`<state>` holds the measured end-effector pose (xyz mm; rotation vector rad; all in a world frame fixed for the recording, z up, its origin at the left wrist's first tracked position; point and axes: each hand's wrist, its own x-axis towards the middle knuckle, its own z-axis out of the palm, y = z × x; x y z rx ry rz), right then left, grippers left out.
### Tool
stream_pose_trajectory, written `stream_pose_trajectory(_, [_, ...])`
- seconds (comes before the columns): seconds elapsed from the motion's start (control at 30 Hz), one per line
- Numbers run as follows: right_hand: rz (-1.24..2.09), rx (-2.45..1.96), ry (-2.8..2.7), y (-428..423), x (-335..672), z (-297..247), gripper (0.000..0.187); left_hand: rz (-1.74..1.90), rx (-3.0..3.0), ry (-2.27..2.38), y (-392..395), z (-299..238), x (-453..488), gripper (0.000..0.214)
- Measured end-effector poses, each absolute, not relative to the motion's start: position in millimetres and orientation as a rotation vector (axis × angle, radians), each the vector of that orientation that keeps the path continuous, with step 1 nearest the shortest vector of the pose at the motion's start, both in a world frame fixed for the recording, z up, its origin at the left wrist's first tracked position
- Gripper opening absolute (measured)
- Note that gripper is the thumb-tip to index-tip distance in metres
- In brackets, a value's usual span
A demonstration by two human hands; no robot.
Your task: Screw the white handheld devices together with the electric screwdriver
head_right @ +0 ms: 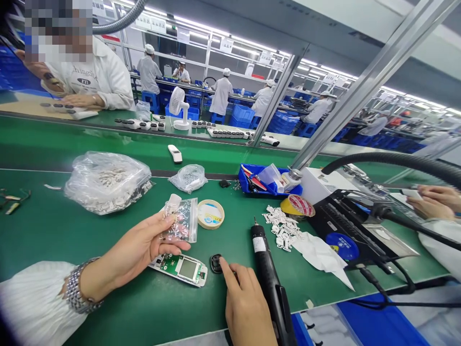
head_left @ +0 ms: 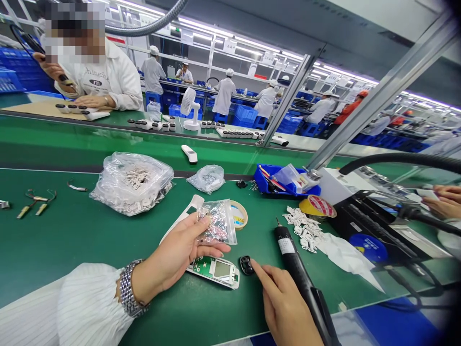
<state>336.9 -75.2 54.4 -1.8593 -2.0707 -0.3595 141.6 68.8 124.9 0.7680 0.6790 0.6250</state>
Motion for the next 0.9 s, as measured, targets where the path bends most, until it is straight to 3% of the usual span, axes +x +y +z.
stream_pose_trajectory(0.3, [-0.311, -1.845, -2.155, -70.7, 337.7, 57.2, 0.043, 0.613, 0.766, 0.672, 63.9, 124.4, 141.5, 0.013])
stream_pose_trajectory(0.6, [0.304, -1.828, -1.600, -68.2, 339.1, 98.1, 0.031, 0.553, 0.753, 0.632, 51.3, 125.7, 144.7, 0.016])
stream_pose_trajectory(0.77, [0.710, -1.598, -1.365, -57.5, 319.0, 127.9, 0.041, 0.469, 0.706, 0.615, 38.6, 122.5, 147.9, 0.033])
stream_pose_trajectory(0.9, [0.819, -1.573, -1.374, -37.3, 320.5, 140.3, 0.028, 0.397, 0.717, 0.618, 35.0, 119.0, 149.1, 0.041])
